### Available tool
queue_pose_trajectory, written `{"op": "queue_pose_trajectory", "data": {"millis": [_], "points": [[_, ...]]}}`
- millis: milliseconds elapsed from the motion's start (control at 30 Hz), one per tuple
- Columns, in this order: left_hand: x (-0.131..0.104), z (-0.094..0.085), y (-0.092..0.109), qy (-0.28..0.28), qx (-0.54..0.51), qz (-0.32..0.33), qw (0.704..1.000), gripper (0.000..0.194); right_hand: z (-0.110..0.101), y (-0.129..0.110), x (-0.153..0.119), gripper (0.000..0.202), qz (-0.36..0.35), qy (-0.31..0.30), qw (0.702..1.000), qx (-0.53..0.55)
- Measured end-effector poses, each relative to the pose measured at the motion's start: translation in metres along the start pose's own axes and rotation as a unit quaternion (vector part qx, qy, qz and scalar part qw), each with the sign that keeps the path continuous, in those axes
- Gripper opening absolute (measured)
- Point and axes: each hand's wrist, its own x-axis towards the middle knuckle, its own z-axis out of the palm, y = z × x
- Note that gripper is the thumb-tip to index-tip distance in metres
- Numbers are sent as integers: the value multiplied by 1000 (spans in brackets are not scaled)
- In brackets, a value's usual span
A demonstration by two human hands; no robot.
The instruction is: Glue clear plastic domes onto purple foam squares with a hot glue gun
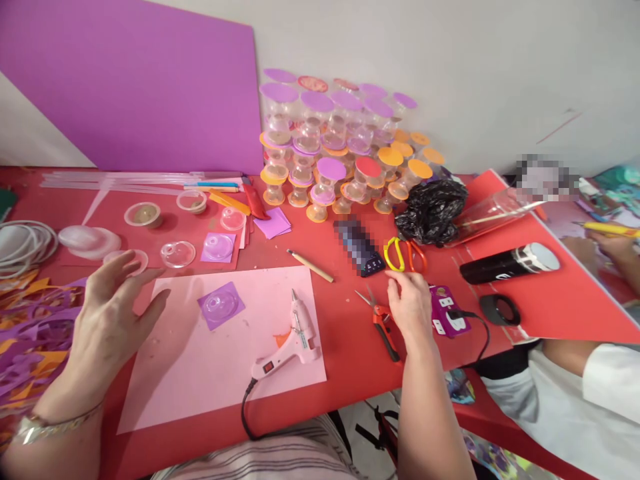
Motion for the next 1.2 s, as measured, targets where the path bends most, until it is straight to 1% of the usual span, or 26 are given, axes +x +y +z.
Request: {"op": "queue_pose_trajectory", "data": {"millis": [133,767,1200], "points": [[-1,1,-1,1,1,1,1000,23,6,0,2,32,-10,-12,1000,-19],[0,0,-4,-1,9,14,1000,27,14,0,5,32,-21,-17,998,-52],[0,-1,-4,-22,-6,-21,1000,23,10,0,5,33,-23,-24,998,-51]]}}
